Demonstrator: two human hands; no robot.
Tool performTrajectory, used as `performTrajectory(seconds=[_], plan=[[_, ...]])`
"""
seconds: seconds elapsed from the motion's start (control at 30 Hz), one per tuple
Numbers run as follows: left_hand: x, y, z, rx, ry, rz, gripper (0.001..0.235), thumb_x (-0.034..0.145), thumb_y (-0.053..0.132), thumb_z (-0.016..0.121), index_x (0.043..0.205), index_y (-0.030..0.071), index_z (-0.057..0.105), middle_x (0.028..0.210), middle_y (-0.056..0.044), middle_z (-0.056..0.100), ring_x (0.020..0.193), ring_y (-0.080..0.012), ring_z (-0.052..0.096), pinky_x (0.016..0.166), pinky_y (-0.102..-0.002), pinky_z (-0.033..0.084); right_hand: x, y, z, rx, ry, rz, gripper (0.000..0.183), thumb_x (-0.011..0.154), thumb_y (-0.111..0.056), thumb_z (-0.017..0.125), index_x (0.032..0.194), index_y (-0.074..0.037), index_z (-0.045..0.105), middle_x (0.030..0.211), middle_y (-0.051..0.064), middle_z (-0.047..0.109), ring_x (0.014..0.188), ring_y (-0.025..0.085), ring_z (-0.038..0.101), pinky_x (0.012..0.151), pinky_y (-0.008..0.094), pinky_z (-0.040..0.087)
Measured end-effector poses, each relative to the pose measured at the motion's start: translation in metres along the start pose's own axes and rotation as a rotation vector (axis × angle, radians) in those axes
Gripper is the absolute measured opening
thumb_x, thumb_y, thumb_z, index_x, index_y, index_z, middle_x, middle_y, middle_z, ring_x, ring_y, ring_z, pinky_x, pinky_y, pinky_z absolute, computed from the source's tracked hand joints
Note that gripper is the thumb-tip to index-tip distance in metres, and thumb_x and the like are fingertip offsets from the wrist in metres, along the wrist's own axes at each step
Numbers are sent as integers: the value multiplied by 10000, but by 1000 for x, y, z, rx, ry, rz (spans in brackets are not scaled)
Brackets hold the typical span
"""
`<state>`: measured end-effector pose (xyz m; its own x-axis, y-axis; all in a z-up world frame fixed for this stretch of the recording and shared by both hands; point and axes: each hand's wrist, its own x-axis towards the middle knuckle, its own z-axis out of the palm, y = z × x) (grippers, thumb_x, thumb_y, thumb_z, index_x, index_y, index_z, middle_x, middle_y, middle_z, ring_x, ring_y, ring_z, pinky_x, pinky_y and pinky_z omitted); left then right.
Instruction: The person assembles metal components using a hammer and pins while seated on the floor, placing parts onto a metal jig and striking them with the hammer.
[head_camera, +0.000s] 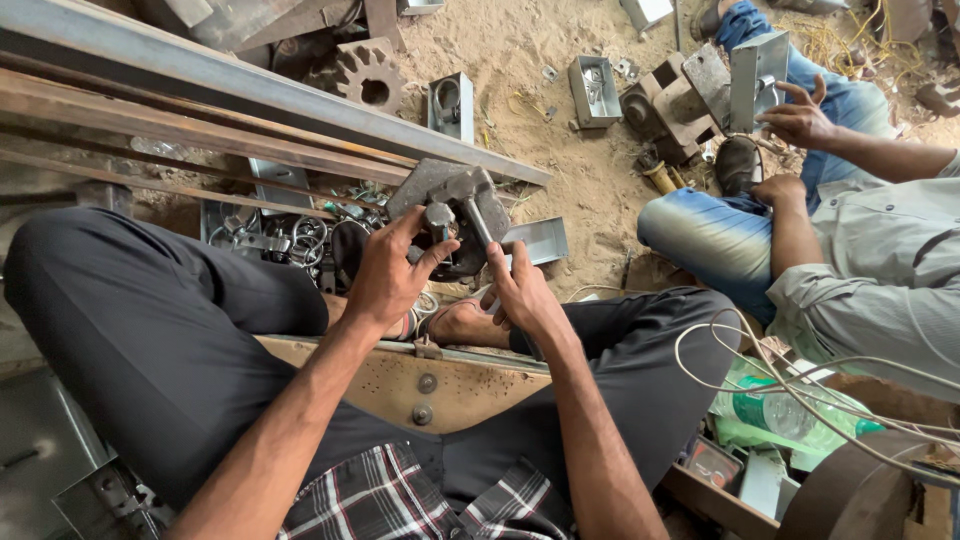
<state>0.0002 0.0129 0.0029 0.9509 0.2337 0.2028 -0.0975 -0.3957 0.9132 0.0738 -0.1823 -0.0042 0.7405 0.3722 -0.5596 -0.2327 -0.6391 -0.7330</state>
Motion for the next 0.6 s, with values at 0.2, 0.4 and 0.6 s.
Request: performTrajectory(seconds=[0.2, 0.4, 0.6], plan=[[0, 1, 1, -3, -1, -9, 313, 967, 301, 731, 1072, 19, 644, 949, -104, 750, 871, -233, 752, 749, -383, 569, -1, 2, 0, 22, -2, -1, 534, 1034, -528, 417, 1109, -1, 449, 681, 197, 716, 459, 258, 664, 411, 370, 534], [-1, 2, 1, 24, 18, 25, 294, 933, 234, 758, 1072, -5, 657, 948, -147, 730, 847, -283, 736, 727, -402, 556, 0, 5, 0, 84, 29, 14, 526, 993, -510, 457, 1172, -15, 448, 641, 177, 712, 445, 278, 668, 410, 413, 532], [-1, -2, 3, 84, 22, 86, 314, 925, 236, 763, 1099, -6, 663, 999, -164, 737, 913, -321, 735, 747, -417, 562, -8, 1, 10, -412, 607, -590, 436, 1015, -235, 626, 1349, 23, 519, 1211, 275, 588, 1083, 396, 615, 873, 492, 542]])
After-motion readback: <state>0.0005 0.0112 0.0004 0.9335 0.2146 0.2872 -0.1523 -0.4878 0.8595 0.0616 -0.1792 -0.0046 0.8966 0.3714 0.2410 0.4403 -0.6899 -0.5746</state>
